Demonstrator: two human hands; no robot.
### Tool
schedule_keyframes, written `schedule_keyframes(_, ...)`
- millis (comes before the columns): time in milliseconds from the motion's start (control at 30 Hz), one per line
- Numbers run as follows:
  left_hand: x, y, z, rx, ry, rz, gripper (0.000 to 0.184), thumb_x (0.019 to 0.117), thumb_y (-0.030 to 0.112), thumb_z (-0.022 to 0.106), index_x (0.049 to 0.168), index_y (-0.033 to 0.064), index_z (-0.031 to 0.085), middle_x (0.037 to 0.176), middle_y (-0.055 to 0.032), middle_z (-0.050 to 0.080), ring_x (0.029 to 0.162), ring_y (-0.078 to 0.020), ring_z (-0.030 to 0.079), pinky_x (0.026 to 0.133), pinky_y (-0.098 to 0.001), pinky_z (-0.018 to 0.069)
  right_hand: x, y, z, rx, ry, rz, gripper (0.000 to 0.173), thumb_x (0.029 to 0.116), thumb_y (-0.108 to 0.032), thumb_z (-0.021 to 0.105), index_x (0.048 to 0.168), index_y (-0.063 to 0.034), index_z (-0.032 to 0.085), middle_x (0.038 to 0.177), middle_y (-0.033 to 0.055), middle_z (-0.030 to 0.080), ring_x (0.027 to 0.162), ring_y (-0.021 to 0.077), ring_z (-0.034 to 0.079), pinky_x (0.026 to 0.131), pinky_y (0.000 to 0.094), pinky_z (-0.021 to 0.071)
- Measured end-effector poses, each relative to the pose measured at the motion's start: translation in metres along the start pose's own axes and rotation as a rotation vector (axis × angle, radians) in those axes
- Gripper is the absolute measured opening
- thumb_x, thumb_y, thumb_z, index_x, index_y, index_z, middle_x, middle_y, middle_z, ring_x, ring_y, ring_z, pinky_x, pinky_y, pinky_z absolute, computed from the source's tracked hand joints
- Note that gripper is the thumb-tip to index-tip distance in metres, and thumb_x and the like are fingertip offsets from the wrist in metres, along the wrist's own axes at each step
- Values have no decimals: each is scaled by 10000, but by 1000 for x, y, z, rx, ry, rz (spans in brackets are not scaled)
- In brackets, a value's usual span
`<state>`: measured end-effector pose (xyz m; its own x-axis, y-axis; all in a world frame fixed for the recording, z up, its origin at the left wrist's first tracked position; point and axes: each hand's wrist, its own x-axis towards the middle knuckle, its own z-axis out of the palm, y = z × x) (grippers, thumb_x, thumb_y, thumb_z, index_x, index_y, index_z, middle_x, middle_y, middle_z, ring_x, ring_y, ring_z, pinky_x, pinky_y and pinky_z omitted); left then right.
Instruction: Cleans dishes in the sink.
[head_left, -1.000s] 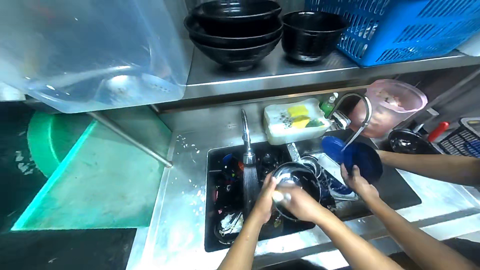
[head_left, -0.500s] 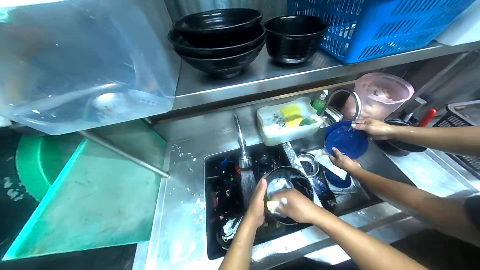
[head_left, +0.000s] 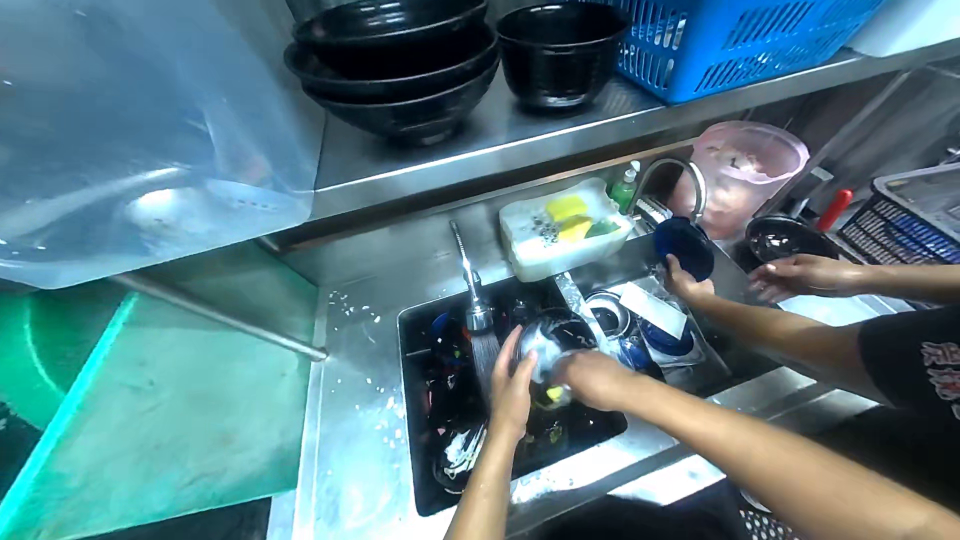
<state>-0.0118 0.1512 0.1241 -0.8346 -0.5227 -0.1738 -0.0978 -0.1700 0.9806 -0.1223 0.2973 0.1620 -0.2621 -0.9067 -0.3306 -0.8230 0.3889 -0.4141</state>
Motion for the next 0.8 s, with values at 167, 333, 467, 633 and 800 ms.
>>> schedule_keyframes(167,1,10,0,99,-142,-123,649,912,324,702,1528,302,498,1471,-50,568,1169,-233,658,802,-468,618,11,22,-7,-469,296,-164,175,975,-30,576,1024,-58,741,1118,114,703,1170,310,632,1053,475,504)
schedule_keyframes(333,6,21,-10,289,-140,29,648,890,264,688,1514,285,516,1492,26,554,1310,-142,567,1050,-445,523,20,17,22,-361,492,-35,183,951,-50,632,1112,-98,707,1181,117,695,1225,320,617,1103,510,475)
schedule_keyframes(467,13,8,-13,374,45,107,622,892,286,710,1492,311,546,1487,8,550,1364,-189,509,1105,-484,463,31,-24,47,421,313,344,332,1019,-249,539,1280,-105,685,1246,118,697,1201,271,640,1072,501,487)
schedule_keyframes(633,17,1,-11,226,115,45,547,986,437,591,1511,305,513,1571,-1,464,1425,-219,451,1121,-536,431,18,-69,45,1221,357,245,485,1050,-306,513,1516,-173,487,1386,65,619,1220,141,619,1052,387,514)
schedule_keyframes(800,16,2,-13,208,95,136,474,991,317,636,1449,206,589,1506,4,544,1379,-157,508,1133,-445,454,12,-8,70,-24,235,90,507,1000,-143,532,1507,-150,509,1608,88,437,1534,300,317,1269,601,137)
